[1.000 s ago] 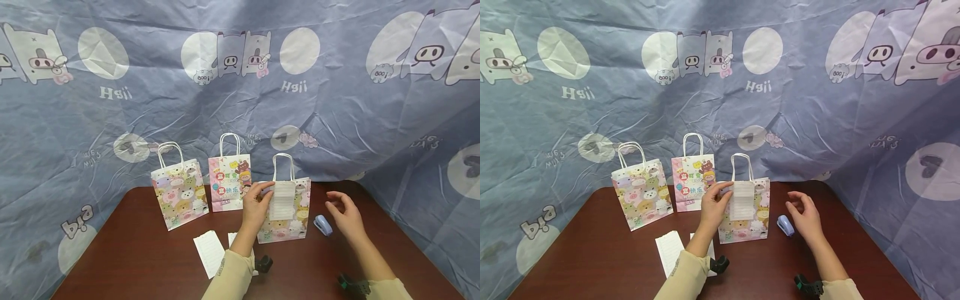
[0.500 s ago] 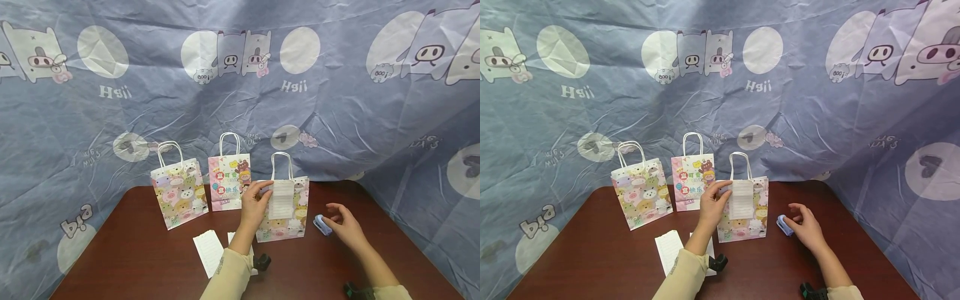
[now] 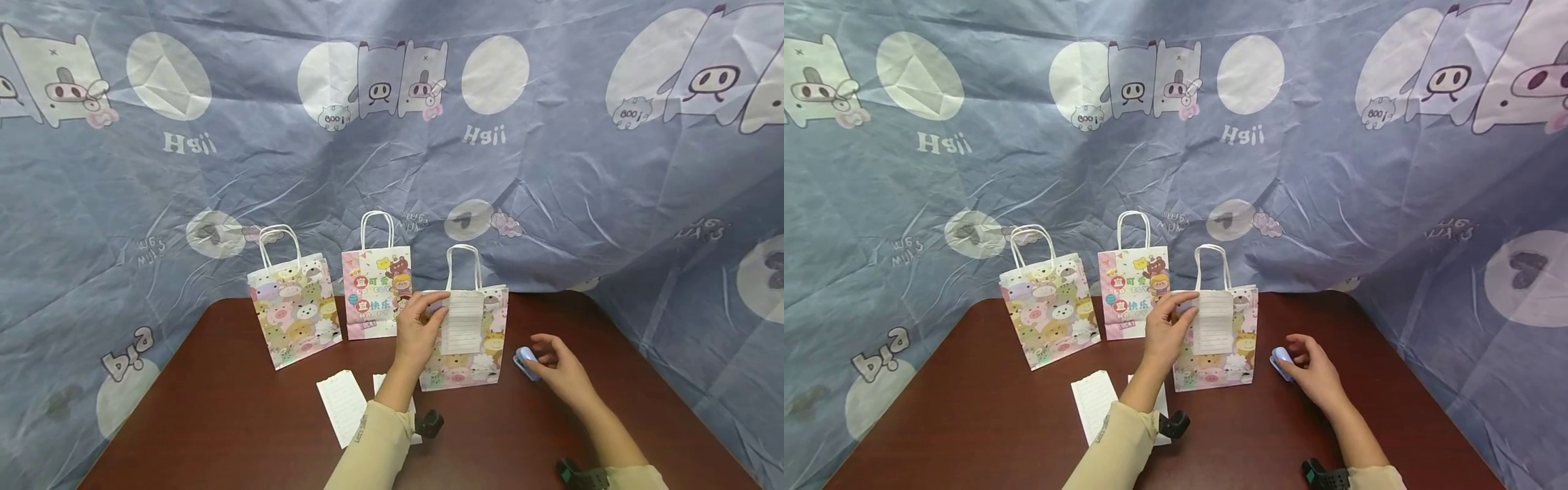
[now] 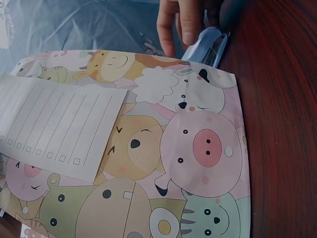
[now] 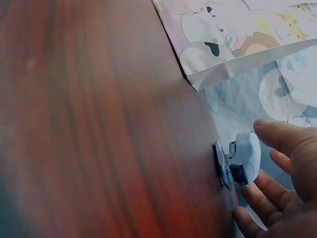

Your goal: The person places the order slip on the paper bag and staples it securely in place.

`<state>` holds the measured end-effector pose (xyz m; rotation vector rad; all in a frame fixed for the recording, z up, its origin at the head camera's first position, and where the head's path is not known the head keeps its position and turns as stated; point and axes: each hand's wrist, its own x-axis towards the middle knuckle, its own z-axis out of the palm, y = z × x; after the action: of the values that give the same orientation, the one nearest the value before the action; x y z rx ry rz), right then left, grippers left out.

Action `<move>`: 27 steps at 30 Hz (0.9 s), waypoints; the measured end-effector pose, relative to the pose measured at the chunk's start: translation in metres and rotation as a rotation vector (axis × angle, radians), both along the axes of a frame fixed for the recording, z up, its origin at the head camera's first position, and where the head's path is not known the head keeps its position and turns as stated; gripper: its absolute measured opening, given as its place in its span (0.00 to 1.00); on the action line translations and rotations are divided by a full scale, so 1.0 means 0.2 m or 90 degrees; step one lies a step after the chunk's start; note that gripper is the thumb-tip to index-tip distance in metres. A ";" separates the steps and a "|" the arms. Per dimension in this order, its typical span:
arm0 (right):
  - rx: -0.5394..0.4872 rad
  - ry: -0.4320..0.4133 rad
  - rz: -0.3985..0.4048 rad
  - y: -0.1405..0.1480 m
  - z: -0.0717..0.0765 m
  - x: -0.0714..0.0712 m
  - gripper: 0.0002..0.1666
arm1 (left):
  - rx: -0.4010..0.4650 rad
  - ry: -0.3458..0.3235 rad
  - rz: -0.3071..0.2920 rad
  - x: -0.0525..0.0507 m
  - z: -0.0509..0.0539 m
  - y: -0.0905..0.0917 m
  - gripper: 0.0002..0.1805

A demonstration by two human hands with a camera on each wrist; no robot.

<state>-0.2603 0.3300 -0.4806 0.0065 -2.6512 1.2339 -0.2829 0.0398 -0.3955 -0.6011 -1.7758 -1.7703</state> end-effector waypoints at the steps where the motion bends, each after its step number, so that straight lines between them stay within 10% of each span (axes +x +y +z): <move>1: -0.004 -0.002 0.002 0.00 0.00 0.00 0.35 | -0.001 0.005 0.000 0.01 0.01 0.00 0.12; 27: 0.053 0.056 0.005 -0.01 -0.05 0.01 0.22 | 0.008 0.003 -0.013 0.03 0.02 -0.01 0.12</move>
<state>-0.2592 0.3282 -0.4902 0.0829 -2.6256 1.0992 -0.2773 0.0379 -0.3916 -0.6199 -1.7606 -1.7904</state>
